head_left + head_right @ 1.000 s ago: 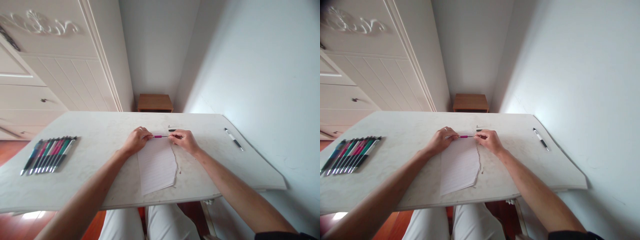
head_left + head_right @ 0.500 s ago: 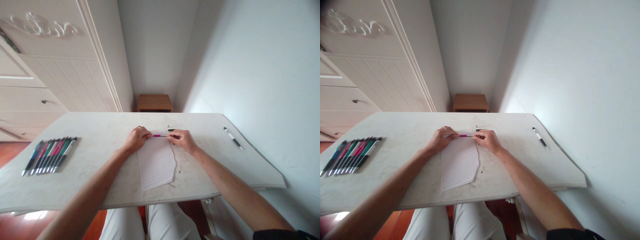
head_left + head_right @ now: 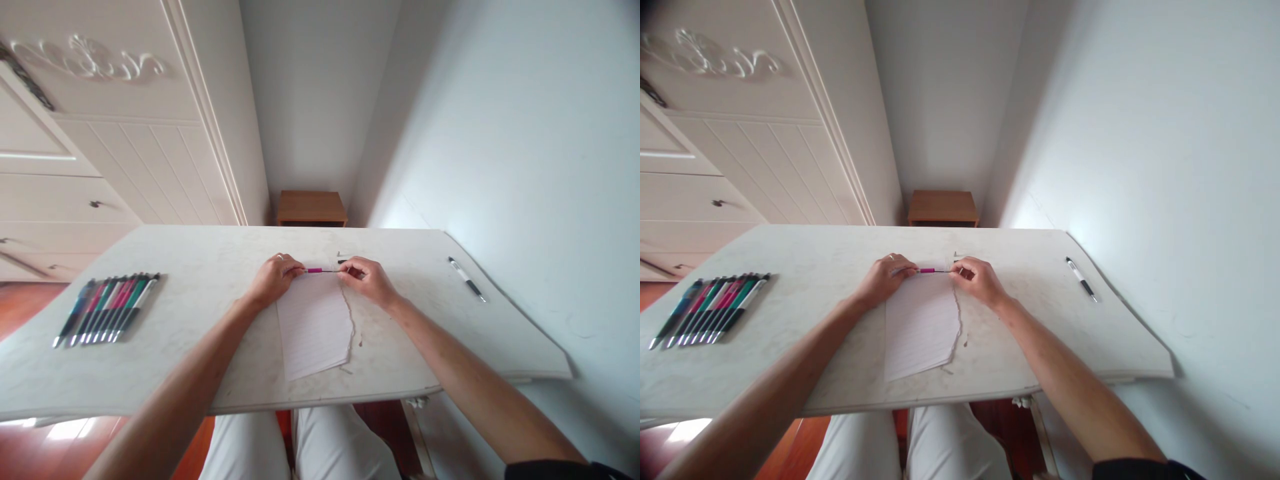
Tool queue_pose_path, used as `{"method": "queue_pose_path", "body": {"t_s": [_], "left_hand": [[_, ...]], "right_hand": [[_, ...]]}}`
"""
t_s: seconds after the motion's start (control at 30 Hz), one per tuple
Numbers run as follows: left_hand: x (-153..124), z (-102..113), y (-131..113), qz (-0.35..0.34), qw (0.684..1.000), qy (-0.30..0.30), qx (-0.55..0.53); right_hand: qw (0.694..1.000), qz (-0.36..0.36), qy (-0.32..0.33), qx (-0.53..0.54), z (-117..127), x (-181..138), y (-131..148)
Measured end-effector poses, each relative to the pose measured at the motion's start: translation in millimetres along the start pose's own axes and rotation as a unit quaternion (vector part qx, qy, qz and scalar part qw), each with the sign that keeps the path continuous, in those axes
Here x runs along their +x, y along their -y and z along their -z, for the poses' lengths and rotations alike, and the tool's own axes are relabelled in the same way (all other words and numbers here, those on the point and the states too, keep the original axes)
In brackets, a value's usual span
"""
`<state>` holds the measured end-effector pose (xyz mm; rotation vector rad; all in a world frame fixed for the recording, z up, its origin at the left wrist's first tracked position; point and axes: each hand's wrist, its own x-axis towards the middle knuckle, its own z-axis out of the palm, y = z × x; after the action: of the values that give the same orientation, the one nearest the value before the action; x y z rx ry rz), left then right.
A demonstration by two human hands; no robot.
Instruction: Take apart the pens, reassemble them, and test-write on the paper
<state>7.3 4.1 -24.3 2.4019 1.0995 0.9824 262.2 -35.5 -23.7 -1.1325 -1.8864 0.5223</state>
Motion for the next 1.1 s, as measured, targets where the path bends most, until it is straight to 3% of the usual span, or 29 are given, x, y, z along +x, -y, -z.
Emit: {"method": "queue_pose_path", "body": {"t_s": [0.6,0.77,0.83,0.97,1.1], "left_hand": [[1.0,2.5,-0.6,0.008,1.000,0.009,-0.015],[1.4,2.6,-0.6,0.016,1.000,0.001,-0.013],[1.7,2.9,-1.0,0.019,1.000,0.001,-0.016],[2.0,3.2,-1.9,0.019,1.000,0.001,-0.021],[2.1,2.5,-1.7,0.021,1.000,-0.010,-0.011]], "right_hand": [[0.999,-0.015,0.010,0.027,0.5,1.3,-5.9],[0.998,-0.005,0.018,0.059,14.6,4.0,-6.1],[0.998,-0.014,-0.007,0.066,24.0,6.3,-8.3],[0.994,-0.037,-0.099,-0.006,36.8,9.7,-23.5],[0.992,-0.033,-0.068,-0.106,33.9,8.5,-44.6]]}}
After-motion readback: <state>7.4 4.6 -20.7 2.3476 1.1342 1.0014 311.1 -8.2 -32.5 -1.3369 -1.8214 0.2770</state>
